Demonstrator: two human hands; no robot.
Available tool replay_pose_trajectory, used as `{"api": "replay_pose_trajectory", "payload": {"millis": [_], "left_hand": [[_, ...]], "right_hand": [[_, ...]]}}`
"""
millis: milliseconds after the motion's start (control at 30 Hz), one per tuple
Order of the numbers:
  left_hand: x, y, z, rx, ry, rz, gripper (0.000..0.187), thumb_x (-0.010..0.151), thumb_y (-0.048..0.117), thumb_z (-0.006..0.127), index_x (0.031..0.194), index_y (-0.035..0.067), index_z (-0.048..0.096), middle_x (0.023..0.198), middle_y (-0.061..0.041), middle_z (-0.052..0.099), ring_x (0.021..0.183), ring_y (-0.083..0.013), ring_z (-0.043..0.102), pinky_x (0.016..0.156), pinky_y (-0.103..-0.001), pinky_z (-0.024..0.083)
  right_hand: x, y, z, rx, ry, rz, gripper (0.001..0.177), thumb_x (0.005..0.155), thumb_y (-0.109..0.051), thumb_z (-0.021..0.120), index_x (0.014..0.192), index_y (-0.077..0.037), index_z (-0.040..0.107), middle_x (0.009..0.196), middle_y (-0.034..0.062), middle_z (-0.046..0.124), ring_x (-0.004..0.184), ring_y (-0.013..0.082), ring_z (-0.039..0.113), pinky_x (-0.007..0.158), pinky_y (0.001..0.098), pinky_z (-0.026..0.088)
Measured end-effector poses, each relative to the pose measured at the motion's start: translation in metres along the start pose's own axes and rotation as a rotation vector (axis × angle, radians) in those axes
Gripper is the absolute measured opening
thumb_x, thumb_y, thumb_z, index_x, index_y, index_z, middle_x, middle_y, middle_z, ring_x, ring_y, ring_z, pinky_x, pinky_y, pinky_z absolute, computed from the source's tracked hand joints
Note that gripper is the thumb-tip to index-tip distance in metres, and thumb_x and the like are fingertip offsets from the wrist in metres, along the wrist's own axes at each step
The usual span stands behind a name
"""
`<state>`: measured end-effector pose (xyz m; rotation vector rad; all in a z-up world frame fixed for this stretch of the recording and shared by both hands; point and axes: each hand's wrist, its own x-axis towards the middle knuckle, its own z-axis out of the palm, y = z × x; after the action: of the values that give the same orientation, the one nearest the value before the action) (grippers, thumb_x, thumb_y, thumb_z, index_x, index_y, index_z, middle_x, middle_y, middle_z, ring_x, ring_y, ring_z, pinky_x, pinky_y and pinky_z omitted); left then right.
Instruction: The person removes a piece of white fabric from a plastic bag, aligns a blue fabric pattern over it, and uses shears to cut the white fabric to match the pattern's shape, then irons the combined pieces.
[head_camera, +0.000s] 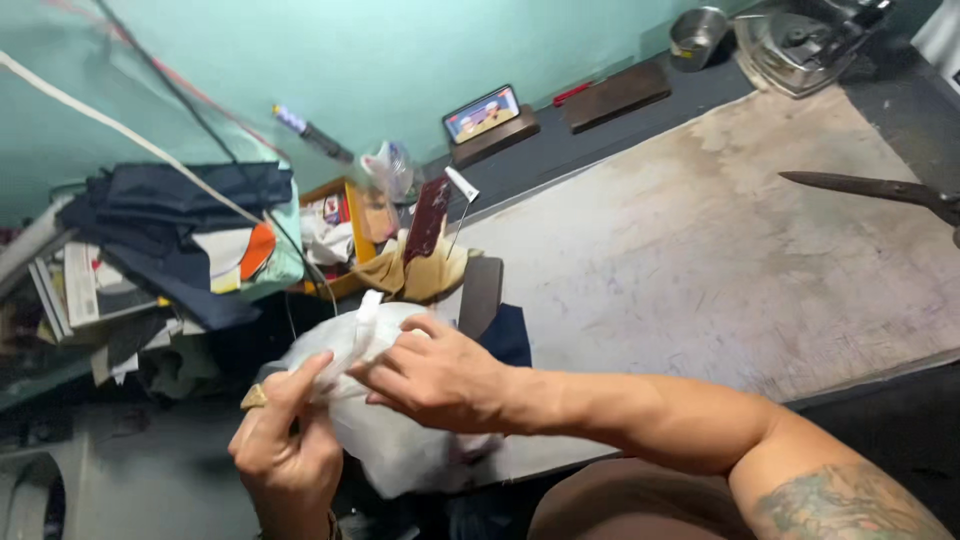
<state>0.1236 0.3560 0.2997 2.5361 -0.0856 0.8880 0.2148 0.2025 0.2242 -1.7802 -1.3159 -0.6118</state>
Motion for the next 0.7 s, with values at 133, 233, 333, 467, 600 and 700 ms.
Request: {"api": "replay_pose_trajectory", "payload": {"millis": [133, 233, 333, 467, 600, 700], "left_hand": [[0.036, 0.002, 0.083, -0.079, -0.137, -0.12, 0.045, 0.089, -0.004, 0.064, 0.134, 0.002, 0.067, 0.115, -0.015, 0.076, 0.09, -0.0199, 0.072, 0.077, -0.031, 0.056], [0.055, 0.027, 0.132, -0.03, -0.071, 0.079, 0.04, 0.095, -0.01, 0.056, 0.132, 0.001, 0.067, 0.125, -0.016, 0.074, 0.108, -0.0292, 0.073, 0.094, -0.037, 0.057], [0.064, 0.061, 0.145, 0.012, -0.026, 0.229, 0.027, 0.101, -0.01, 0.059, 0.122, 0.004, 0.07, 0.102, -0.012, 0.075, 0.067, -0.0233, 0.061, 0.064, -0.034, 0.045], [0.043, 0.062, 0.175, -0.068, -0.121, 0.218, 0.022, 0.105, -0.005, 0.055, 0.118, 0.003, 0.071, 0.105, -0.015, 0.076, 0.08, -0.0243, 0.071, 0.064, -0.036, 0.047], [0.032, 0.065, 0.189, 0.059, -0.446, 0.122, 0.038, 0.09, -0.007, 0.055, 0.115, 0.014, 0.074, 0.111, -0.006, 0.074, 0.089, -0.031, 0.069, 0.074, -0.042, 0.053], [0.045, 0.095, 0.184, -0.09, -0.426, 0.089, 0.04, 0.092, -0.007, 0.055, 0.12, 0.015, 0.075, 0.115, -0.008, 0.074, 0.087, -0.0353, 0.071, 0.078, -0.042, 0.056]], "right_hand": [[-0.025, 0.074, -0.044, 0.321, -0.316, 0.248, 0.017, 0.103, -0.022, 0.052, 0.101, -0.007, 0.058, 0.089, 0.0146, 0.066, 0.069, 0.0357, 0.064, 0.062, 0.0502, 0.056], [-0.035, 0.107, -0.14, 0.752, -0.11, 0.516, 0.019, 0.103, -0.015, 0.06, 0.093, -0.005, 0.071, 0.082, 0.0017, 0.067, 0.076, 0.0118, 0.059, 0.071, 0.0267, 0.046], [-0.071, 0.139, -0.221, 0.541, 0.222, 0.747, 0.021, 0.104, -0.019, 0.062, 0.101, -0.003, 0.074, 0.093, 0.0006, 0.07, 0.086, 0.0094, 0.062, 0.075, 0.0229, 0.049], [-0.137, 0.143, -0.284, 0.194, 0.354, 0.91, 0.04, 0.102, -0.042, 0.06, 0.089, -0.005, 0.069, 0.064, -0.0021, 0.048, 0.058, 0.0089, 0.041, 0.051, 0.0262, 0.031], [-0.215, 0.146, -0.278, 0.01, 0.372, 1.129, 0.037, 0.11, -0.032, 0.063, 0.084, -0.006, 0.067, 0.063, 0.0037, 0.061, 0.06, 0.009, 0.052, 0.057, 0.0249, 0.044], [-0.21, 0.126, -0.278, -0.172, 0.455, 0.925, 0.015, 0.107, -0.011, 0.074, 0.101, 0.001, 0.069, 0.083, 0.0131, 0.064, 0.079, 0.0216, 0.06, 0.074, 0.0322, 0.052]]}}
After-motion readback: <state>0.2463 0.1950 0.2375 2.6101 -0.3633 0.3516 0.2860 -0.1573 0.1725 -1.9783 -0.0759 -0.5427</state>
